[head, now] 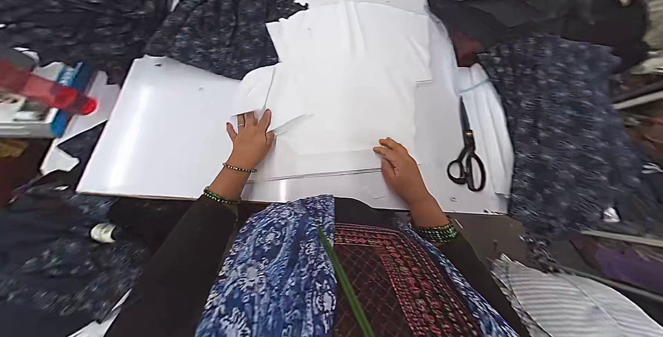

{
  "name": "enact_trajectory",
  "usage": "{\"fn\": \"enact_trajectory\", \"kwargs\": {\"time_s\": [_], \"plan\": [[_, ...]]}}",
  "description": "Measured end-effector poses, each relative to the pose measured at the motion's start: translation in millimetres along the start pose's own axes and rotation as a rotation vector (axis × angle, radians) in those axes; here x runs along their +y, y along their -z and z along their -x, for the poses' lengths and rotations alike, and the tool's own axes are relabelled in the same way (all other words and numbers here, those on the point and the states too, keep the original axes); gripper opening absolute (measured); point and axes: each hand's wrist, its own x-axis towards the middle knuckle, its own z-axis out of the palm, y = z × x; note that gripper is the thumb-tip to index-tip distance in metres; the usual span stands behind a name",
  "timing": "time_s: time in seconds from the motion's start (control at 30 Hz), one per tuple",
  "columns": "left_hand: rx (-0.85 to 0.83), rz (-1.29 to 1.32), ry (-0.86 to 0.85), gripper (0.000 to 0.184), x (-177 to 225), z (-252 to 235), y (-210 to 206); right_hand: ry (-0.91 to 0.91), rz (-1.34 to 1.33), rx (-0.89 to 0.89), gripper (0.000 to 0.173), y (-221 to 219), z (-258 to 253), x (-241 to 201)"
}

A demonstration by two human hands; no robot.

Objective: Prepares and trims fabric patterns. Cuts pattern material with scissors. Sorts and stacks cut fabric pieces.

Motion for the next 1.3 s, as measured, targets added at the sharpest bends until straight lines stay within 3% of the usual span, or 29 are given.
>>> {"fn": "enact_trajectory", "kwargs": {"time_s": [0.17,0.37,0.57,0.67,0.77,0.87,0.93,1.03,1.1,1.2,1.27,1.3], "plan": [[0.142,0.158,-0.078,0.049,-48.9,0.5,-0.9,0.029,0.037,0.060,0.040,2.9,-8.0,15.8],[0.329,0.397,-0.170,0.028,-58.9,10.3,-16.7,0.033,0.073,0.059,0.039,19.0,-23.8,39.0],[0.335,0.340,-0.172,0.043,-49.8,11.6,-14.2,0.036,0.143,0.050,0.040,22.1,-24.7,38.6],[0.350,0.329,-0.151,0.034,-46.4,7.2,-12.8,0.144,0.163,0.033,0.038,7.7,-21.2,17.9],[0.352,0.405,-0.064,0.026,-45.3,2.7,-8.5,0.314,0.090,-0.051,0.037,-33.9,-18.1,-29.4],[0.389,0.590,0.064,0.034,-47.4,-6.0,5.4,0.368,0.059,-0.242,0.045,-77.9,-27.5,-84.3],[0.403,0.693,0.099,0.042,-56.4,-13.7,15.2,0.290,0.112,-0.394,0.062,-94.1,-37.1,-116.3],[0.480,0.656,-0.102,0.042,-68.2,-10.4,16.0,0.195,0.223,-0.504,0.080,-107.9,-50.2,-143.3],[0.445,0.589,-0.444,0.029,-66.6,-2.4,9.7,0.156,0.284,-0.519,0.086,-114.0,-57.9,-151.9],[0.268,0.561,-0.891,0.028,-56.0,1.6,2.1,0.123,0.306,-0.505,0.090,-125.6,-64.7,-159.3],[0.253,0.521,-0.966,0.030,-48.4,-2.1,-0.4,0.114,0.306,-0.477,0.088,-134.1,-68.1,-163.3],[0.214,0.450,-0.914,0.036,-45.2,-4.1,1.2,0.121,0.312,-0.435,0.087,-139.1,-68.4,-163.6]]}}
